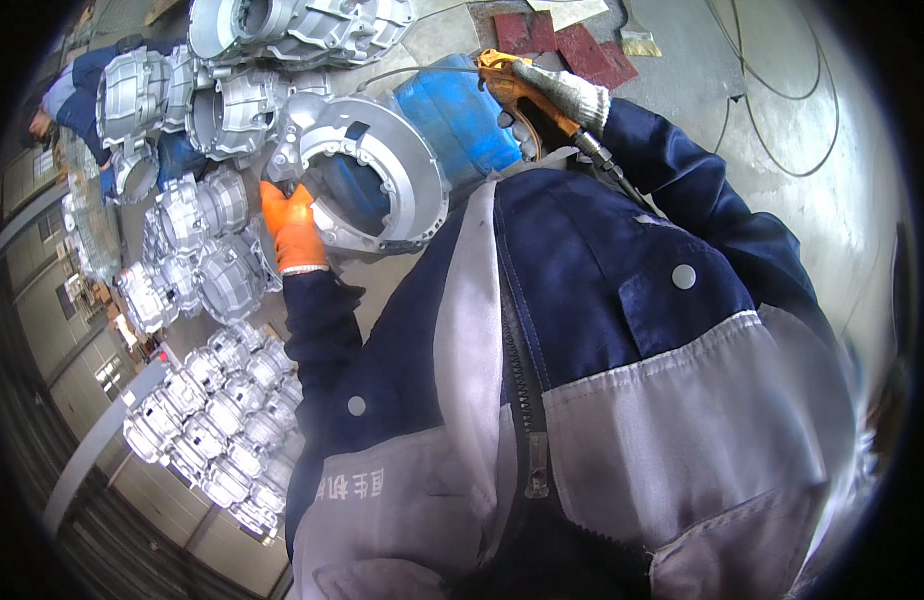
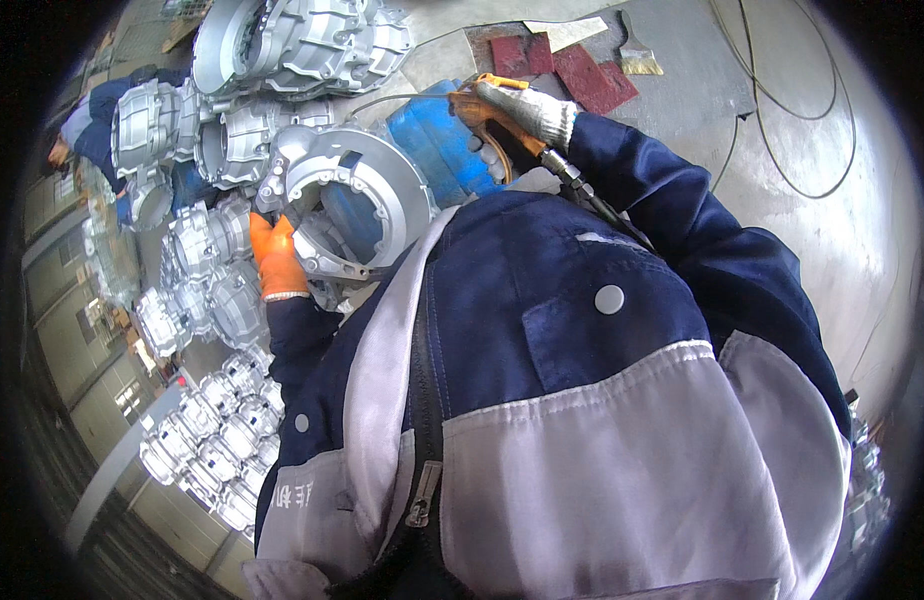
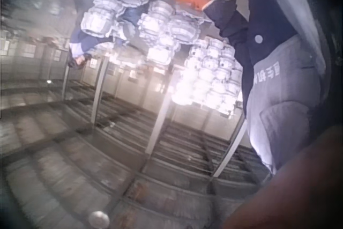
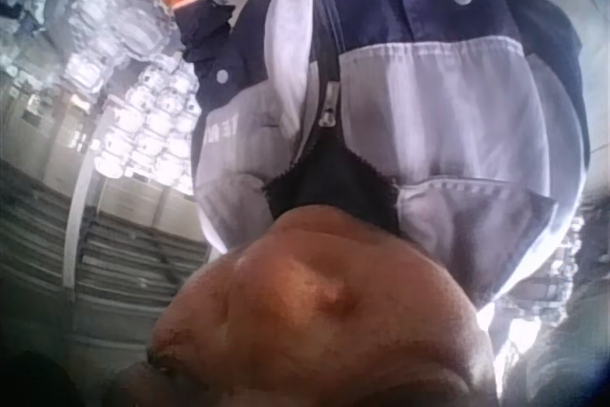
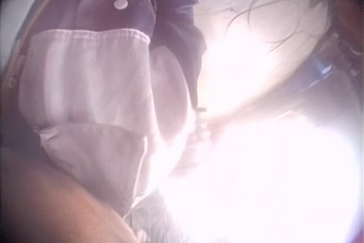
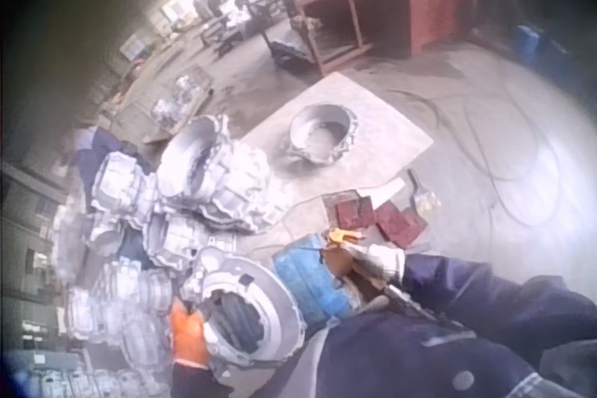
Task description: The person picks up a metal housing part and uses a handheld spray tool to clean its interior and exterior surfaces. They rotate the part to reach different areas and place it back on the workbench after treatment.
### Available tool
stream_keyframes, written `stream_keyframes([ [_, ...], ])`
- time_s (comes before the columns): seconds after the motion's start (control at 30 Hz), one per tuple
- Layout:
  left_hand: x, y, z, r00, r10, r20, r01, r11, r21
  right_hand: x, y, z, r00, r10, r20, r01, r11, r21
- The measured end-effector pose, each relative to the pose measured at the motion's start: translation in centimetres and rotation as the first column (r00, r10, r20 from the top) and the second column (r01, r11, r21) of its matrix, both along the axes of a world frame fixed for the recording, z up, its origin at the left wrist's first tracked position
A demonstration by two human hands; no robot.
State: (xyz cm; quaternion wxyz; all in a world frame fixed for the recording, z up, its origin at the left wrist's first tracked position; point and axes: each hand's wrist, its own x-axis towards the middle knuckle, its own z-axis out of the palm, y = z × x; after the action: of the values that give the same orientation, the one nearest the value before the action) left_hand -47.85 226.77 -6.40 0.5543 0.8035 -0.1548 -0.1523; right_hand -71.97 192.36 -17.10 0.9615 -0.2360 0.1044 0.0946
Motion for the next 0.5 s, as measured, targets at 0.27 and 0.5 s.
stream_keyframes([
  [0.27, 0.7, 0.8, 0.2, 0.996, 0.029, -0.079, -0.034, 0.998, -0.056, -2.7, 1.1, 9.6, 0.998, 0.041, -0.043, -0.046, 0.989, -0.141],
  [0.5, 2.8, 3.3, -0.2, 1.000, 0.029, -0.001, -0.028, 0.988, 0.152, -7.1, -0.5, 12.8, 0.982, 0.180, 0.051, -0.124, 0.832, -0.541],
])
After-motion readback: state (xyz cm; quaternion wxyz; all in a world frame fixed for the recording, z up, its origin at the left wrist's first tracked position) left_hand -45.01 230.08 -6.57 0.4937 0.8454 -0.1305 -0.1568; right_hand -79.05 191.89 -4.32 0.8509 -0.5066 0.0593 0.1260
